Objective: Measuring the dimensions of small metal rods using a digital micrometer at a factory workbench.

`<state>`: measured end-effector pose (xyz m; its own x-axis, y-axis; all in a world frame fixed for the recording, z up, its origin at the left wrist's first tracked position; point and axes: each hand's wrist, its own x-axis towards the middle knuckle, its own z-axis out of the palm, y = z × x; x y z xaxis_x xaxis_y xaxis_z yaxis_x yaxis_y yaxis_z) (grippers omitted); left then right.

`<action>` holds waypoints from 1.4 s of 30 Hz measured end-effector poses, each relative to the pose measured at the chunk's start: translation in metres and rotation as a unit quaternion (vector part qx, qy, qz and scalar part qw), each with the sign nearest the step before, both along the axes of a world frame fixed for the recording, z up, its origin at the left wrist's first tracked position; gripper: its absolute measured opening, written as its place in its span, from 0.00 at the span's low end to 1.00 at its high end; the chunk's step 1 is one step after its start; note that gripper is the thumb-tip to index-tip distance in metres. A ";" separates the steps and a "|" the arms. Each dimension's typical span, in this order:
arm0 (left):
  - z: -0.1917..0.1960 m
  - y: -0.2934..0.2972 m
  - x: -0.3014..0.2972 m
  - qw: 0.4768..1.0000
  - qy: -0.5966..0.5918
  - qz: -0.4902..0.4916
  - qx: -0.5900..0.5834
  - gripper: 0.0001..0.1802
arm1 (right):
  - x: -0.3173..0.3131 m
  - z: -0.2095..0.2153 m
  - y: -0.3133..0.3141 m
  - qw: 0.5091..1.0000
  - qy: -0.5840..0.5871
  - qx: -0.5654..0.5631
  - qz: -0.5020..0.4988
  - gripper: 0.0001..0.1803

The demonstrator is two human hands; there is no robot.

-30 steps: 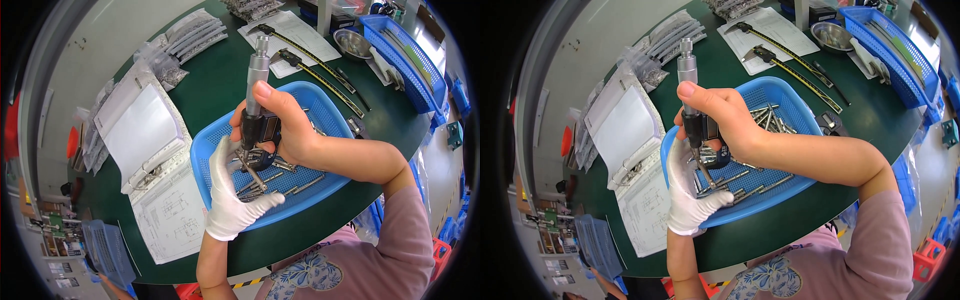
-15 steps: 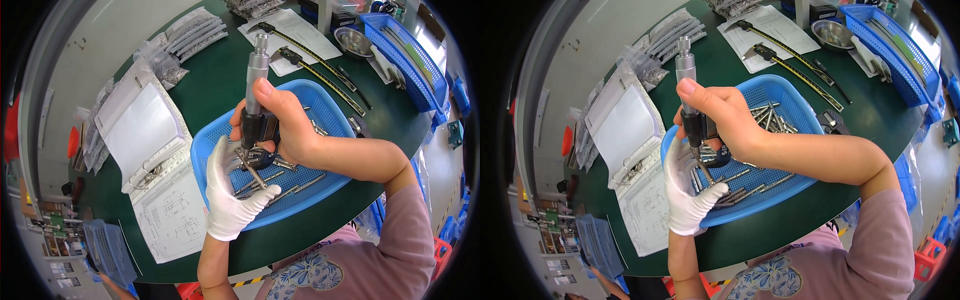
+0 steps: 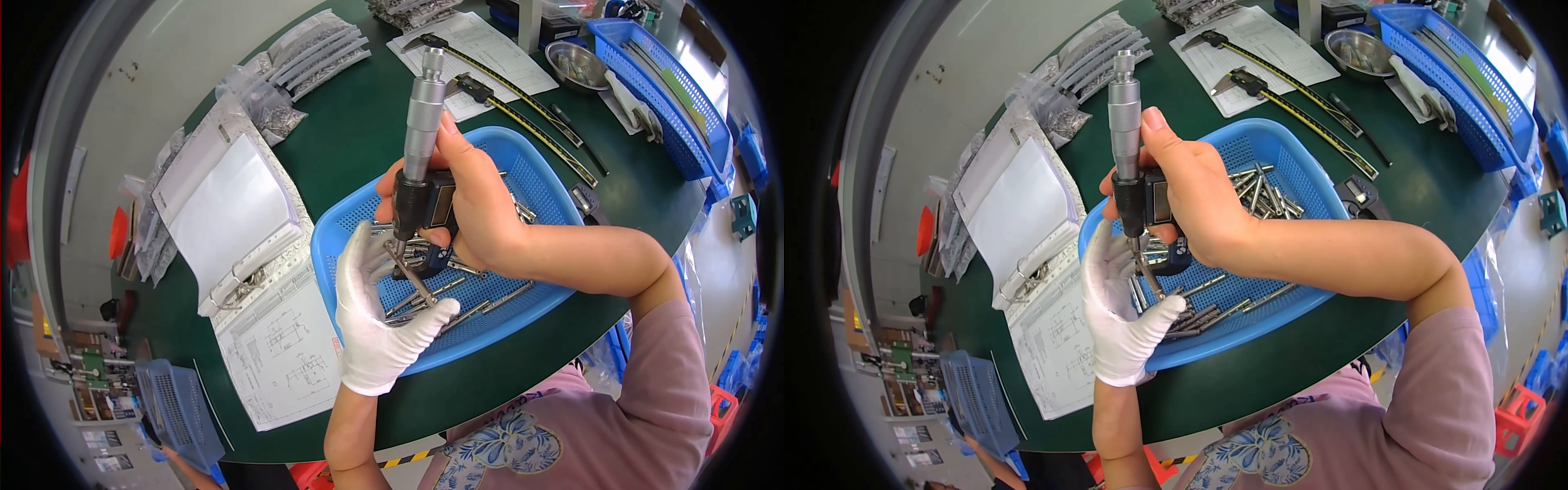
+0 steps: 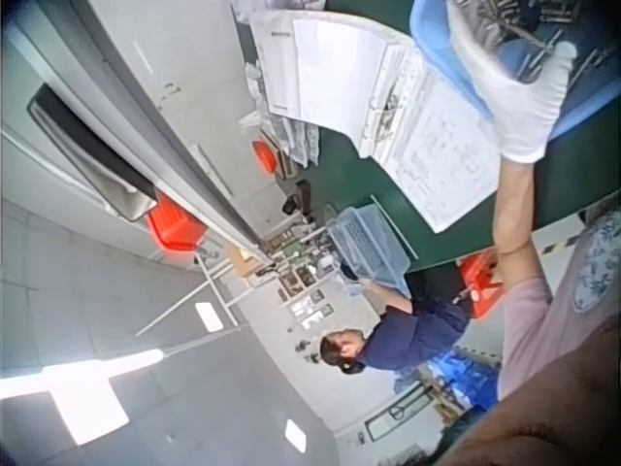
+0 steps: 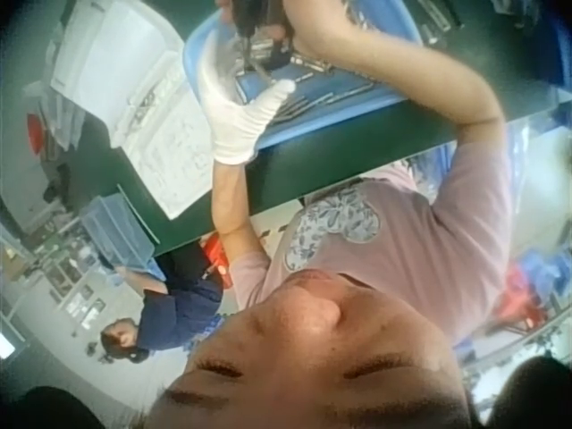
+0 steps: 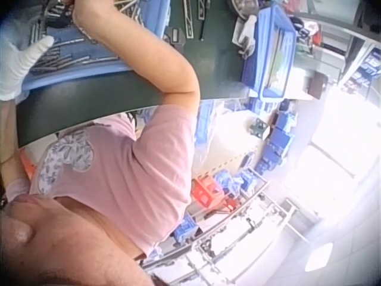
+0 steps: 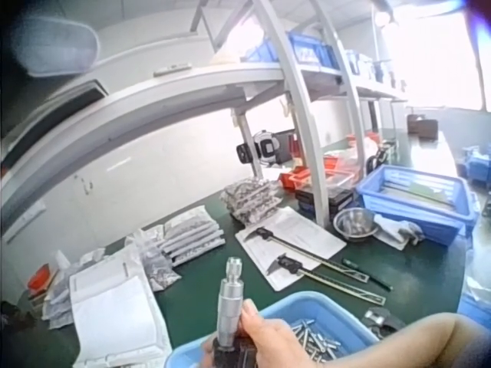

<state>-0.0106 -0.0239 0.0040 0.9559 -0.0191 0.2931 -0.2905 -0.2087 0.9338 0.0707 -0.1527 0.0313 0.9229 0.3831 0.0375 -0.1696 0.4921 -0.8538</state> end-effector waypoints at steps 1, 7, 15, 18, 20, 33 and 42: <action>0.000 0.000 0.000 1.000 0.000 -0.001 0.000 0.54 | 0.000 0.000 0.000 1.000 0.003 0.003 0.000 0.36; 0.000 0.000 -0.001 1.000 -0.004 -0.016 0.004 0.54 | 0.002 0.000 -0.002 0.999 0.023 0.024 0.010 0.35; 0.002 0.000 0.000 0.999 -0.012 -0.036 -0.016 0.54 | 0.002 0.003 -0.002 0.998 0.038 0.041 0.004 0.36; 0.002 -0.001 0.000 0.999 -0.009 -0.037 -0.031 0.54 | 0.002 0.003 -0.003 0.998 0.043 0.038 0.002 0.36; 0.001 -0.001 0.000 0.998 -0.007 -0.041 -0.040 0.54 | 0.001 0.003 -0.003 0.998 0.044 0.035 0.002 0.36; 0.002 0.000 -0.001 0.998 0.017 -0.042 -0.037 0.53 | 0.002 0.002 -0.003 0.999 0.042 -0.009 -0.002 0.34; -0.001 0.001 -0.002 0.999 0.008 -0.028 -0.022 0.51 | 0.001 0.001 0.001 0.999 0.051 -0.013 -0.013 0.33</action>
<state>-0.0122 -0.0229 0.0034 0.9583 -0.0605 0.2793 -0.2854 -0.1518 0.9463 0.0713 -0.1520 0.0323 0.9311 0.3585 -0.0669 -0.2438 0.4755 -0.8453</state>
